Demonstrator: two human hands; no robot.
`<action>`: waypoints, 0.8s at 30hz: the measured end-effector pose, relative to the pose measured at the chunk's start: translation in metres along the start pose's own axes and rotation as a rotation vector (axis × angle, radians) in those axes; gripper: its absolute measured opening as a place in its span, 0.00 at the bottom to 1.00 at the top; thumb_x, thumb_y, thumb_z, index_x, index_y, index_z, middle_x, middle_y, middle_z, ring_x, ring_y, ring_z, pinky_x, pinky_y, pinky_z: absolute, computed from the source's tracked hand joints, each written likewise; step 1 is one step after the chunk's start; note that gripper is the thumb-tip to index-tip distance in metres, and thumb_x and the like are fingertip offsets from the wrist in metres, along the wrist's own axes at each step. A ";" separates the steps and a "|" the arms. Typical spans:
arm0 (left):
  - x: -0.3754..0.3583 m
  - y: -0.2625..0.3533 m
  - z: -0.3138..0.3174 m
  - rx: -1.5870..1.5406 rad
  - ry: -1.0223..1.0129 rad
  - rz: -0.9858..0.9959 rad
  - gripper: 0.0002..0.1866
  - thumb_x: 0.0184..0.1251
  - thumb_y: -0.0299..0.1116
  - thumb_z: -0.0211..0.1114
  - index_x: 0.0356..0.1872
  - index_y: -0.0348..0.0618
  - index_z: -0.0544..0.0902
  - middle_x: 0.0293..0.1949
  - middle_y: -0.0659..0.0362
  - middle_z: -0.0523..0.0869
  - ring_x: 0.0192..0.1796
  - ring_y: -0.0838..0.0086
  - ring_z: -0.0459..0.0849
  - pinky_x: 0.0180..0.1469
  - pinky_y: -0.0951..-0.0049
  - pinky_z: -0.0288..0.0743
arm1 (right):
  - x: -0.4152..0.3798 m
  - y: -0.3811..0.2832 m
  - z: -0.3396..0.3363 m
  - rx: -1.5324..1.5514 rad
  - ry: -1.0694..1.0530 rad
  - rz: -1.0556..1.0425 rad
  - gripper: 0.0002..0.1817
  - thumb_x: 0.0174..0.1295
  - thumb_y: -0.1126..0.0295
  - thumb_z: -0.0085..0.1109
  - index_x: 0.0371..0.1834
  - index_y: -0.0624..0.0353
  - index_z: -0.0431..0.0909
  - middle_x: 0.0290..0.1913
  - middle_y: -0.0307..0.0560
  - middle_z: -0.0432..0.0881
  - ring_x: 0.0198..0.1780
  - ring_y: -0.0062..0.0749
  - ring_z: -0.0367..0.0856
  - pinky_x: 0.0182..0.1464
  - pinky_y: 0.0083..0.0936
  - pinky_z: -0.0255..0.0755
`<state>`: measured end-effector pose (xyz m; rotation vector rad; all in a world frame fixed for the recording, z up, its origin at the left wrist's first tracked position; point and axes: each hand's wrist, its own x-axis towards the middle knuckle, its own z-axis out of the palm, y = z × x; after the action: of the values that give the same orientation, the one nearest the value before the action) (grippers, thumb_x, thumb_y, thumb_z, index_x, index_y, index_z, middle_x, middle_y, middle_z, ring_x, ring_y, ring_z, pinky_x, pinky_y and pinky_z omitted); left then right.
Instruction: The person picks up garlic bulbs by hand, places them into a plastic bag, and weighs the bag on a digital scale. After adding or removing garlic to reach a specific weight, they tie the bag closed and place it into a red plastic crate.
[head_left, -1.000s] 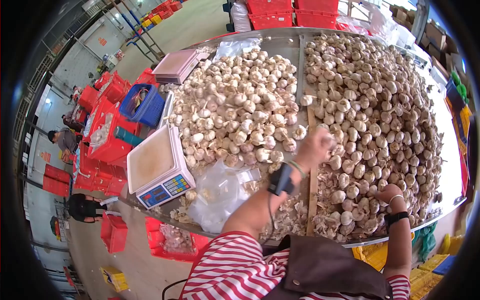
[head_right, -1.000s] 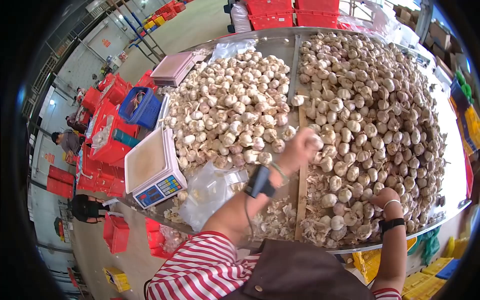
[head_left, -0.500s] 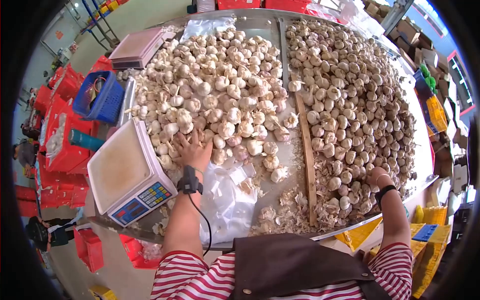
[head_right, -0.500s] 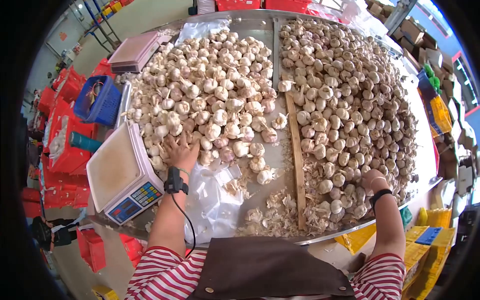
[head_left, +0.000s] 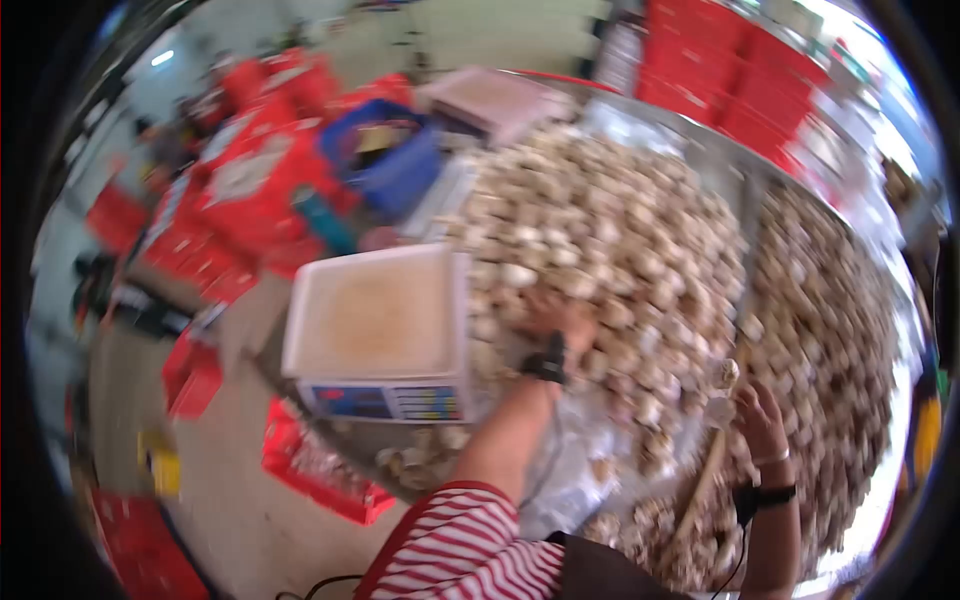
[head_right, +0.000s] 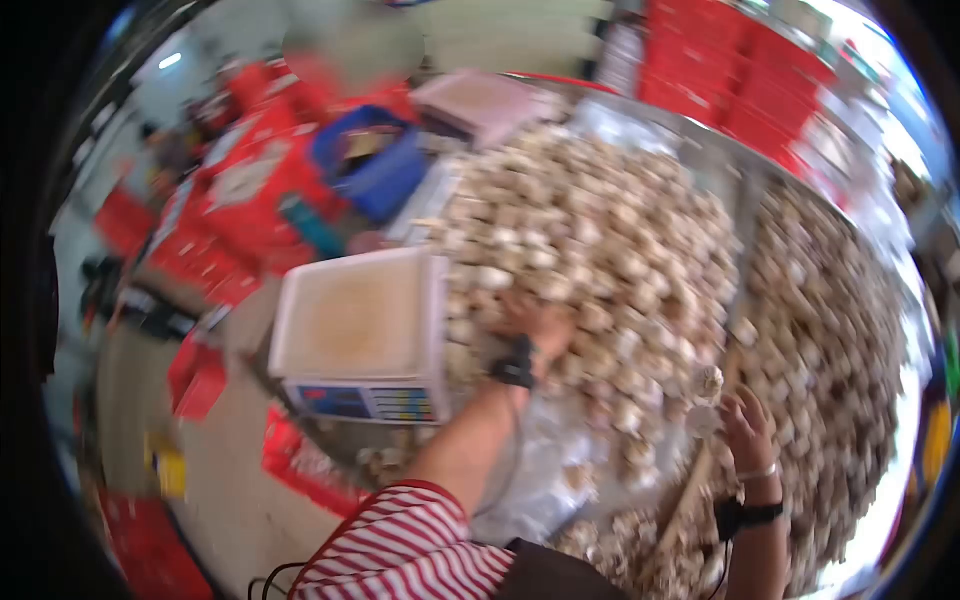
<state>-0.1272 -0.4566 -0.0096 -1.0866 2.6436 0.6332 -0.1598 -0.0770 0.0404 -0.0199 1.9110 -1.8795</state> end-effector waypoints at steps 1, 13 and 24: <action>0.000 -0.006 -0.003 -0.012 -0.015 0.035 0.33 0.62 0.61 0.50 0.68 0.65 0.67 0.76 0.49 0.46 0.76 0.46 0.34 0.64 0.23 0.39 | 0.019 0.018 -0.001 0.113 -0.041 -0.017 0.26 0.62 0.66 0.59 0.62 0.63 0.68 0.55 0.49 0.77 0.54 0.28 0.77 0.48 0.26 0.74; -0.162 -0.135 0.043 -0.114 0.345 0.458 0.26 0.53 0.44 0.68 0.52 0.42 0.76 0.61 0.45 0.68 0.59 0.51 0.72 0.56 0.50 0.67 | 0.021 0.065 -0.030 -1.759 0.264 -0.226 0.35 0.59 0.68 0.52 0.73 0.51 0.57 0.74 0.57 0.53 0.74 0.53 0.52 0.72 0.44 0.50; -0.178 -0.152 0.046 -0.243 0.129 0.497 0.32 0.52 0.36 0.70 0.58 0.37 0.69 0.61 0.37 0.68 0.64 0.42 0.65 0.64 0.50 0.61 | 0.029 0.030 -0.048 -1.622 0.459 -0.181 0.31 0.52 0.75 0.52 0.64 0.50 0.65 0.67 0.56 0.63 0.69 0.53 0.60 0.67 0.54 0.51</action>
<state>0.1076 -0.4217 -0.0346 -0.5217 3.0332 1.0298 -0.1919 -0.0390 0.0012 -0.2777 3.2272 0.0853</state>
